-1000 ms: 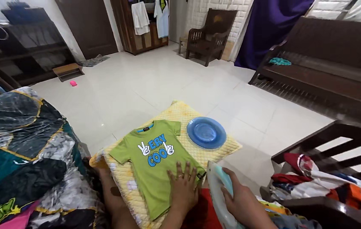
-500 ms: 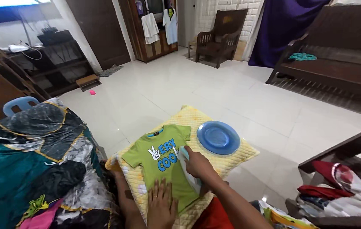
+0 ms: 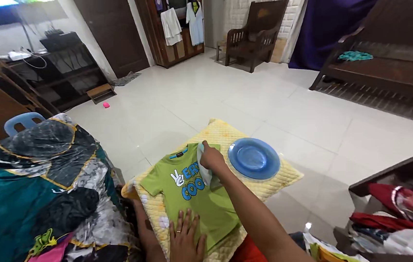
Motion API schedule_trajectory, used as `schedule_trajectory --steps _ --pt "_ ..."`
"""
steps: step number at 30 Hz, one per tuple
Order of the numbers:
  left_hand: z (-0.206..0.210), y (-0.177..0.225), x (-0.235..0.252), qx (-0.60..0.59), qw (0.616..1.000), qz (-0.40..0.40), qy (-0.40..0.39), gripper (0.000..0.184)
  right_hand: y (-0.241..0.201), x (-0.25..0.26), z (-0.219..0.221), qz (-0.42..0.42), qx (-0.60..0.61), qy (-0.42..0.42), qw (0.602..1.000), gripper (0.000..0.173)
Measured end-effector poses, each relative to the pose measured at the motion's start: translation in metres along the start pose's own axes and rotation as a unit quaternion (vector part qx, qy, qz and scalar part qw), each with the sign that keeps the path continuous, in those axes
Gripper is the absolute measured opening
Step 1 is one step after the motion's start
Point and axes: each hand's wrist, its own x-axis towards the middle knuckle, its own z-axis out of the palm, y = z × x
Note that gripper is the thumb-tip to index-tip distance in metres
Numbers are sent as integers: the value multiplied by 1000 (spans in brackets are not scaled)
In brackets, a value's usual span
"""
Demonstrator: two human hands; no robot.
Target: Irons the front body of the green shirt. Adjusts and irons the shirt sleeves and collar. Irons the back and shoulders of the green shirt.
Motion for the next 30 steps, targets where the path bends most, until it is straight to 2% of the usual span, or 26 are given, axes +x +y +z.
schedule_trajectory --steps 4,10,14,17,20,22,26,30 --pt "1 -2 -1 -15 1000 7 17 56 26 -55 6 16 -8 -19 1000 89" --pt "4 -2 -1 -16 999 17 23 55 69 -153 11 56 -40 -77 995 79" --pt "4 -4 -5 -17 999 31 23 57 103 -196 12 74 -55 -86 992 74" --pt "-2 -9 -21 -40 996 72 27 54 125 -205 10 78 -46 -76 993 72" --pt "-3 -16 -39 -59 989 116 73 37 138 -204 7 59 -24 -62 996 71" --pt "-1 -19 -45 -77 985 118 100 25 139 -201 5 45 -7 -56 997 71" --pt "-4 -21 -53 -86 981 116 129 26 120 -198 7 28 11 -44 999 72" --pt "-24 -17 -51 -73 988 126 60 30 88 -193 9 9 11 -65 998 71"
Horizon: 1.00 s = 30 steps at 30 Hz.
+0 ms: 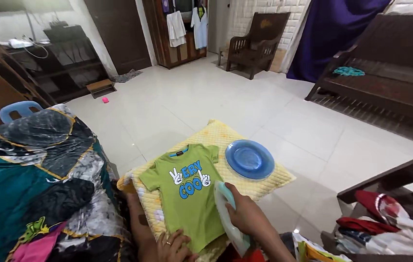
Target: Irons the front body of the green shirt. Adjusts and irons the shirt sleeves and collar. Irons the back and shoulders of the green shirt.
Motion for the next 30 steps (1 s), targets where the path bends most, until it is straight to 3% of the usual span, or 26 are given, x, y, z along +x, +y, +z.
schedule_trajectory --steps 6,9,11,25,30 --pt "-6 10 71 45 990 -86 100 34 -51 30 14 -21 -13 -27 999 70" --pt "19 3 100 74 978 -192 21 53 -68 55 19 -8 -24 -8 1000 71" --pt "37 -6 101 109 969 -221 -31 67 -72 69 13 1 -20 -2 1000 70" --pt "42 -8 99 127 964 -227 -49 71 -118 216 -38 9 -30 44 999 82" --pt "40 -7 97 119 964 -233 -51 71 -118 212 -33 20 -47 58 997 86"
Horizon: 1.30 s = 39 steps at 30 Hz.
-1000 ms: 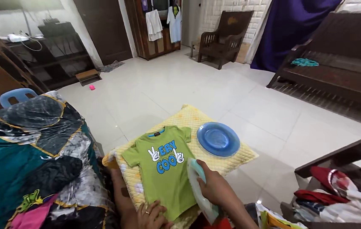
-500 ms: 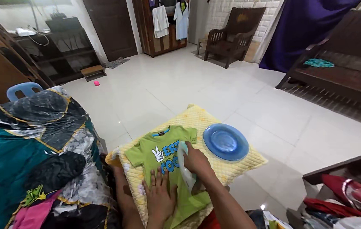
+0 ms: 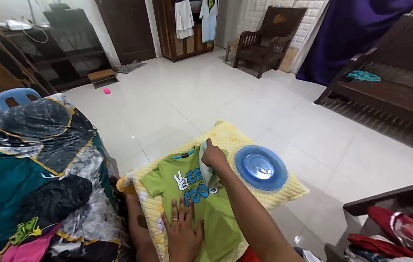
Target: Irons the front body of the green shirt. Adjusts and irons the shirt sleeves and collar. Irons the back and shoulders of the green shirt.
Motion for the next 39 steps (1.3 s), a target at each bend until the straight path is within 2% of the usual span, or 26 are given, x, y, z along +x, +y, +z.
schedule_trajectory --steps 6,8,13,16,21,24,26,30,36,39 --pt "0 -1 1 -3 1000 4 6 72 13 -50 8 27 5 -7 1000 87" --pt "-1 -2 2 -1 1000 5 6 72 8 -40 2 18 -2 -21 1000 90" --pt "3 -5 3 9 1000 12 10 72 6 2 -8 -18 5 -16 1000 83" --pt "2 -4 1 0 1000 5 11 71 8 0 -6 -18 -1 -17 1000 88" --pt "1 -3 -2 -8 1000 -1 8 72 18 -70 16 24 11 -16 1000 98" --pt "5 -5 -1 -10 1000 6 17 71 21 -116 28 63 15 -22 998 92" --pt "5 -6 -1 -10 1000 9 23 70 22 -122 30 68 22 -24 997 87" --pt "2 -6 1 4 1000 7 11 72 18 -91 22 55 47 15 997 81" --pt "3 -6 0 -9 999 8 37 70 4 -15 1 69 55 59 994 83" --pt "3 -6 0 -9 999 4 33 70 3 -8 0 80 46 58 994 86"
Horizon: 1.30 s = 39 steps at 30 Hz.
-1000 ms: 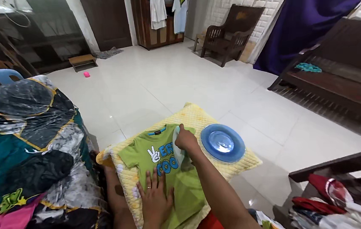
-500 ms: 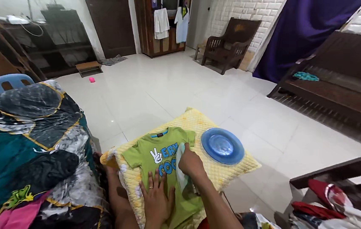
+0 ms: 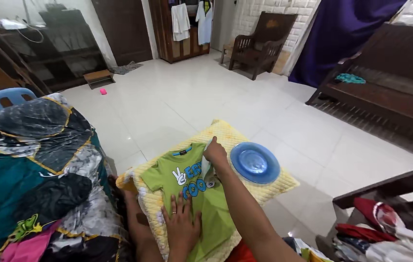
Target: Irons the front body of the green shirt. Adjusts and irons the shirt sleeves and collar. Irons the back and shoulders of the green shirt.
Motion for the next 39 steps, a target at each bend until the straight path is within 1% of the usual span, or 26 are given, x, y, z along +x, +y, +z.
schedule_trajectory --steps 3,5,7,9,12,14,16,18,21,24,26,27,30,33,34,35,39 --pt "-1 1 0 -1 1000 -2 -7 70 12 -22 4 7 -5 -1 1000 90" --pt "0 0 1 -3 1000 4 2 70 27 -41 5 7 3 -2 1000 87" --pt "2 0 1 -7 1000 6 6 70 35 -46 1 8 7 -5 1000 82" --pt "3 1 1 -5 1000 2 3 69 35 -35 -7 15 5 -8 1000 81" --pt "2 1 1 -6 1000 4 -10 69 33 1 -20 23 -14 7 1000 82" --pt "0 2 0 -10 1000 1 -13 68 33 21 -24 17 -36 2 999 87" --pt "0 3 0 -17 1000 -3 -13 68 34 23 -23 6 -50 -5 999 92" --pt "1 3 0 -21 1000 -4 -11 68 40 9 -21 2 -52 -11 999 94" --pt "3 6 1 -25 1000 -13 -3 67 54 -29 -12 6 -46 -11 999 92" --pt "-21 14 14 -20 997 -45 -60 61 64 -74 0 13 -49 -17 999 87" --pt "-38 13 34 -34 994 -61 -86 54 68 -98 7 13 -45 -26 999 83" --pt "-43 10 47 -46 993 -65 -85 52 70 -107 9 11 -41 -34 999 81" --pt "-32 -15 88 -60 997 -51 -25 52 72 -119 13 1 -32 -48 998 76" --pt "-17 -53 116 -26 998 -57 -18 68 64 -128 15 -26 -32 -59 997 71" --pt "-16 -61 121 -16 997 -74 -25 72 58 -132 16 -41 -33 -64 997 69" --pt "-16 -66 122 -8 995 -92 -30 73 51 -134 18 -58 -34 -71 995 68" --pt "-11 -69 118 8 990 -138 -17 67 16 -130 37 -141 -47 -114 982 67"
